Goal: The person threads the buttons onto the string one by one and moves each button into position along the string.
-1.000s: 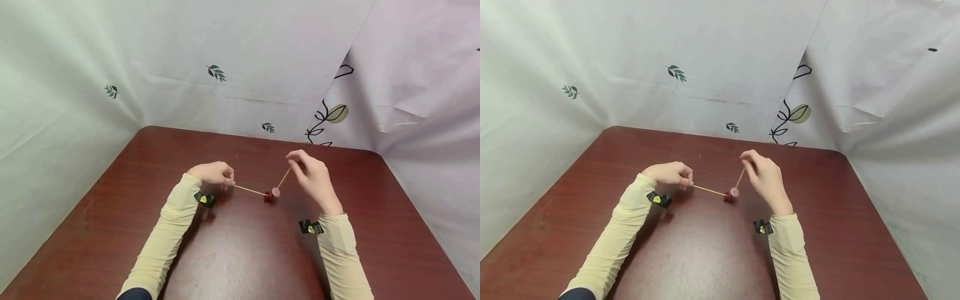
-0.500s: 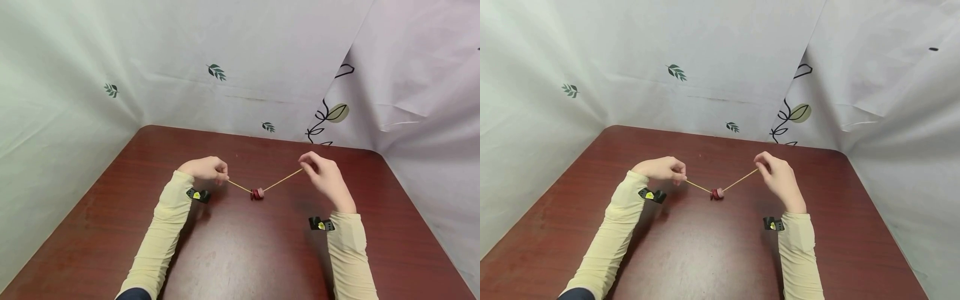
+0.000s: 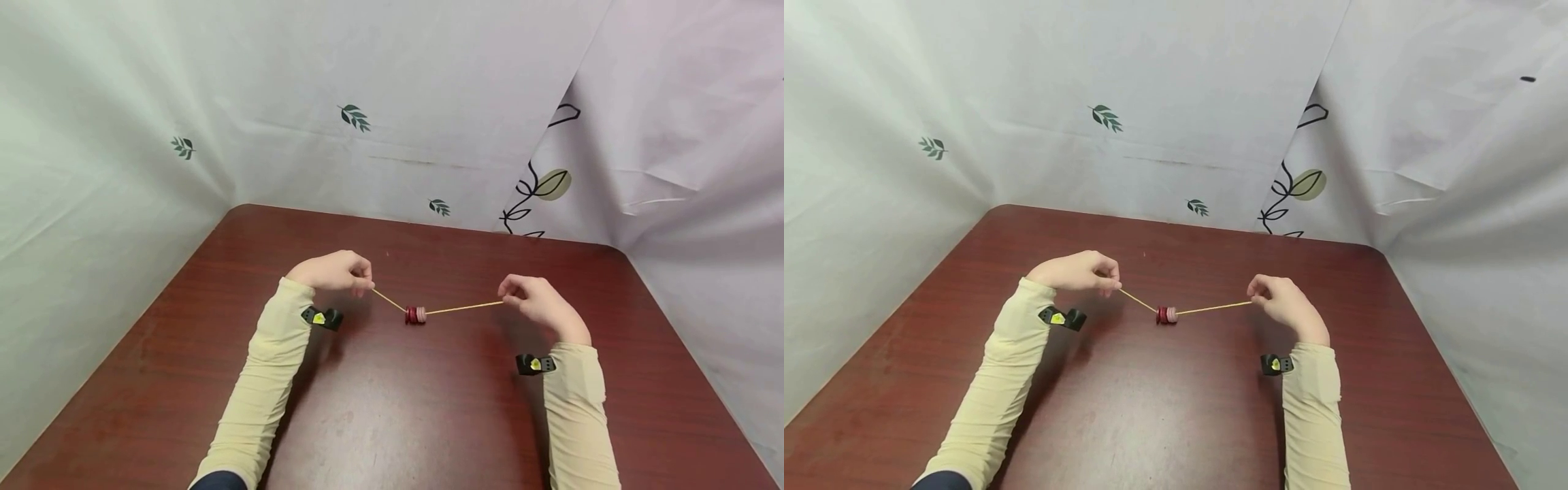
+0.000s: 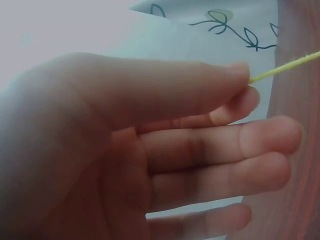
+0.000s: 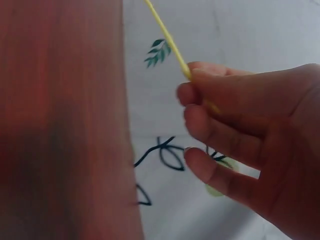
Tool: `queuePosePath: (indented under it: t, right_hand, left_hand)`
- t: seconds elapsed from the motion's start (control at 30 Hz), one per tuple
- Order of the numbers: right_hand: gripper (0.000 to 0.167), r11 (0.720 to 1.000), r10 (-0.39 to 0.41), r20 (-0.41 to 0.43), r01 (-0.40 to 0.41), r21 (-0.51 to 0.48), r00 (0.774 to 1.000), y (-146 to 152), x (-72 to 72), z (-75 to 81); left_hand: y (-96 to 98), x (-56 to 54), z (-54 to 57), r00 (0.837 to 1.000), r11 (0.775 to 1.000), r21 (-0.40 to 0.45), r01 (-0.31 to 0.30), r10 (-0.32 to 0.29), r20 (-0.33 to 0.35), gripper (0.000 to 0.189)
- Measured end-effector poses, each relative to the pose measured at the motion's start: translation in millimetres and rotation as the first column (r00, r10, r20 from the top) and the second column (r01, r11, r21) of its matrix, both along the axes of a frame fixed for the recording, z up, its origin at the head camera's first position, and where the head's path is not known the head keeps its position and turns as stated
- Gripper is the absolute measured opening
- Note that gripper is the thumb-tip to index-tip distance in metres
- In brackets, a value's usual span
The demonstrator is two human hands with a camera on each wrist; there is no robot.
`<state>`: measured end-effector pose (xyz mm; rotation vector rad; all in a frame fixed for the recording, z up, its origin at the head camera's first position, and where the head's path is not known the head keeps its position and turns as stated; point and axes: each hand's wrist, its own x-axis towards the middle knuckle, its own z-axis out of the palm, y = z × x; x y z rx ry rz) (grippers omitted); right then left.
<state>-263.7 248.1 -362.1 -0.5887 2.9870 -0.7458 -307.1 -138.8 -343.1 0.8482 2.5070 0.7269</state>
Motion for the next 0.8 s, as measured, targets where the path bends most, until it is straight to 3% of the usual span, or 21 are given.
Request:
queuePosePath:
  t: [0.23,0.5,0.8]
  right_hand:
    - [0.011,0.999,0.028,0.127,-0.033,0.035,0.991,5,-7.9,-15.8]
    - [0.016,0.998,0.056,0.169,-0.062,0.028,0.984,6,-11.7,-24.2]
    - [0.018,0.998,0.059,0.236,-0.066,0.021,0.97,6,-13.8,-32.5]
  left_hand:
    - [-3.7,-4.9,-9.8,0.998,0.999,-0.035,0.014,-0.012,0.061,0.017]
    - [-3.0,-13.3,-29.4,0.987,0.993,-0.109,-0.041,0.057,0.151,0.016]
    - [-0.3,-13.6,-35.9,0.977,0.988,-0.147,-0.046,0.075,0.202,0.013]
